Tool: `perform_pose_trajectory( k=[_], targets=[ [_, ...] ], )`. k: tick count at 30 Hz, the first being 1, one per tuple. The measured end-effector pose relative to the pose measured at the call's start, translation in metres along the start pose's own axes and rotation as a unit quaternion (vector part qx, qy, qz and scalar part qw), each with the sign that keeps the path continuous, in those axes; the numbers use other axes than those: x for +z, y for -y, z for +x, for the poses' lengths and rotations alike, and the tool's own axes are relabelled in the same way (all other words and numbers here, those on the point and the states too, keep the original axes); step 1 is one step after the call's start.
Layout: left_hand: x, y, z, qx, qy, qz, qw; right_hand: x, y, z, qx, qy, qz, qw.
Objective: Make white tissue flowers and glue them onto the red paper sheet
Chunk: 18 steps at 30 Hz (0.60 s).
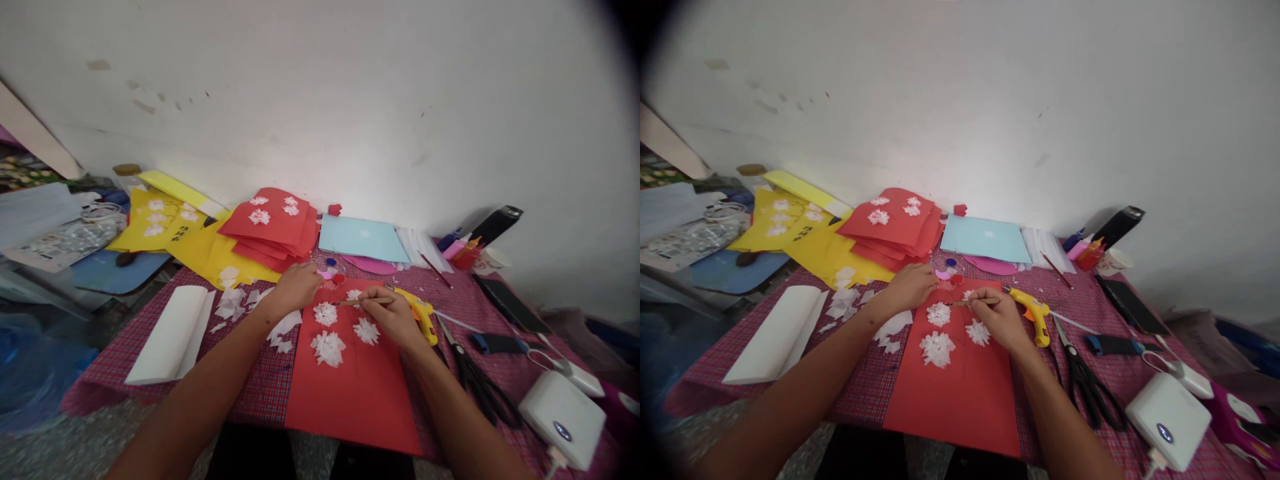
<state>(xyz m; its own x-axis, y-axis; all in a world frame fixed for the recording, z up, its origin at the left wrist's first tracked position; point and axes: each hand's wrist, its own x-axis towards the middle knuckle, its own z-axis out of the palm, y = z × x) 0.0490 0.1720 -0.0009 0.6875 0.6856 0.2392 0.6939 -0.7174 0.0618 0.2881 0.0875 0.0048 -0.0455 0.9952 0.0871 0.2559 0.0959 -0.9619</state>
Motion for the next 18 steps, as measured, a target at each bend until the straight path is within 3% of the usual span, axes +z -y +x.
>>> perform_pose_trajectory(
  k=[5, 11, 18],
  targets=[
    [0.0000, -0.0002, -0.0008, 0.002, -0.006, 0.001, 1.000, -0.0030, -0.0018, -0.0008, -0.005, -0.031, 0.001, 1.000],
    [0.0005, -0.0004, 0.0000, 0.001, -0.005, 0.006, 1.000, -0.0035, 0.0027, -0.0018, -0.008, 0.007, 0.001, 1.000],
    [0.0004, -0.0005, 0.0002, -0.005, 0.002, 0.004, 1.000, -0.0058, 0.0059, 0.0014, -0.017, -0.093, -0.028, 0.995]
  ],
)
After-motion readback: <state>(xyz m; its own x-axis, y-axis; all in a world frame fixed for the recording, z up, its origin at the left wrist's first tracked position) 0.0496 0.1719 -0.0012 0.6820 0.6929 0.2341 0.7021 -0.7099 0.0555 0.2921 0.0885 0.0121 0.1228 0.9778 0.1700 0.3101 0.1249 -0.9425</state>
